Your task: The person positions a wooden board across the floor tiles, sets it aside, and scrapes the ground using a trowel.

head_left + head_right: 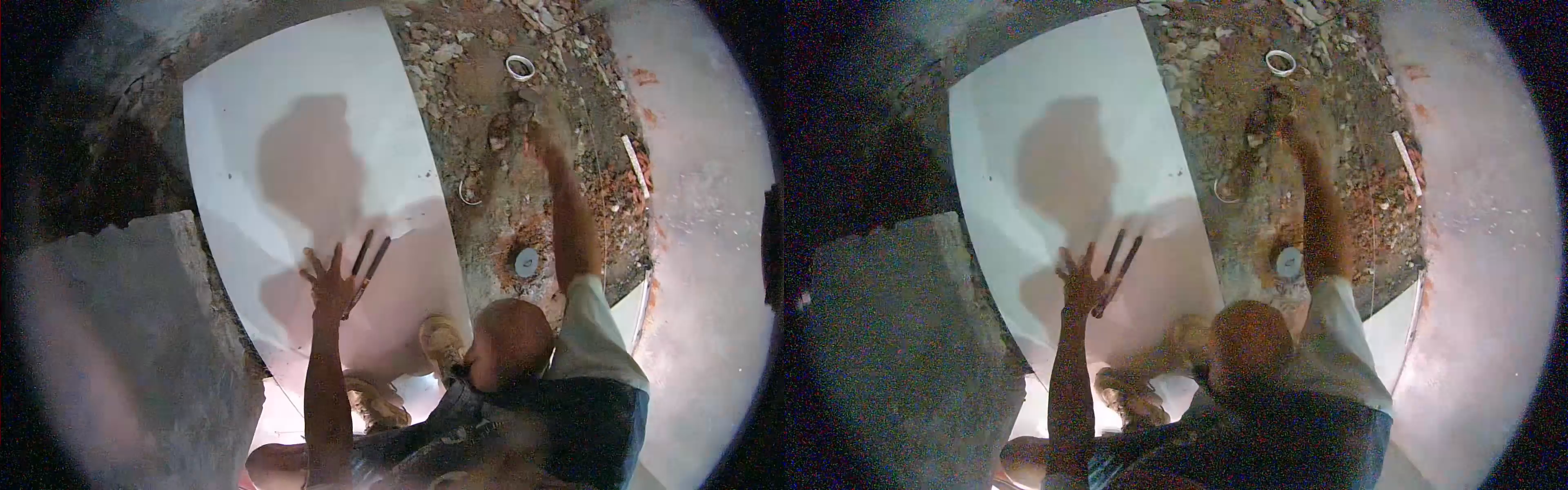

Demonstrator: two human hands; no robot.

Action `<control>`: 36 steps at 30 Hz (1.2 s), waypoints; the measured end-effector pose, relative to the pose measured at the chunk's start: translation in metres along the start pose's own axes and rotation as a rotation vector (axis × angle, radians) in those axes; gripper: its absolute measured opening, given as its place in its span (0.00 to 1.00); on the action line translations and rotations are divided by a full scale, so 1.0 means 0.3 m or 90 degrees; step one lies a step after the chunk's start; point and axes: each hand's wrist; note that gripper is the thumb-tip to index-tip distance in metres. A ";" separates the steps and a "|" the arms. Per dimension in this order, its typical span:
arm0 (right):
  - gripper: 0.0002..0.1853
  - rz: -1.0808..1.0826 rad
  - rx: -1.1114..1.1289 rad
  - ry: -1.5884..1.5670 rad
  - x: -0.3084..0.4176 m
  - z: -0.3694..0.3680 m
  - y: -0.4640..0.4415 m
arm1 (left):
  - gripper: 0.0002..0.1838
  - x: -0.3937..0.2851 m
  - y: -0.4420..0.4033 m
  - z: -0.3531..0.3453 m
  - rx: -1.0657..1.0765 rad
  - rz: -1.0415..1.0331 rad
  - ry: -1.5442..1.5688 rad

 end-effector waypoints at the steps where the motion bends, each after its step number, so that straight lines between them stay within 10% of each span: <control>1: 0.30 0.033 0.001 0.009 0.051 -0.066 -0.027 | 0.51 -0.023 -0.005 0.036 0.015 0.028 0.010; 7: 0.24 0.586 0.209 0.249 0.639 -0.438 0.086 | 0.51 0.037 -0.003 -0.014 -0.015 -0.031 0.027; 10: 0.22 0.430 0.273 0.132 0.763 -0.513 0.193 | 0.49 0.005 -0.013 0.043 0.038 0.022 0.060; 14: 0.22 0.331 -0.304 0.508 0.464 -0.504 0.438 | 0.49 0.017 -0.020 0.036 0.016 0.022 0.055; 18: 0.27 0.618 -0.316 0.687 0.080 -0.343 0.661 | 0.51 0.047 -0.010 -0.008 -0.008 -0.026 0.030; 23: 0.35 0.363 -0.260 0.415 0.000 -0.365 0.844 | 0.53 0.040 -0.010 0.018 0.029 -0.038 -0.022; 25: 0.41 0.305 -0.242 0.759 -0.170 -0.201 0.687 | 0.53 0.045 -0.012 0.013 0.024 -0.039 -0.035; 30: 0.38 0.324 0.000 0.218 -0.250 -0.286 0.692 | 0.51 0.032 0.016 0.024 -0.029 -0.027 -0.016; 33: 0.36 0.450 -0.060 0.688 -0.239 -0.484 0.772 | 0.51 0.045 0.047 -0.011 -0.092 -0.057 -0.011; 36: 0.34 0.185 -0.017 0.676 -0.156 -0.777 0.831 | 0.51 0.035 0.049 0.052 -0.039 -0.008 0.071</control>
Point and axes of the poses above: each hand's wrist, its own y-axis away from the middle knuckle, its own z-axis out of the back of the hand, x = y × z, and after that the axes turned 10 degrees about -x, right-handed
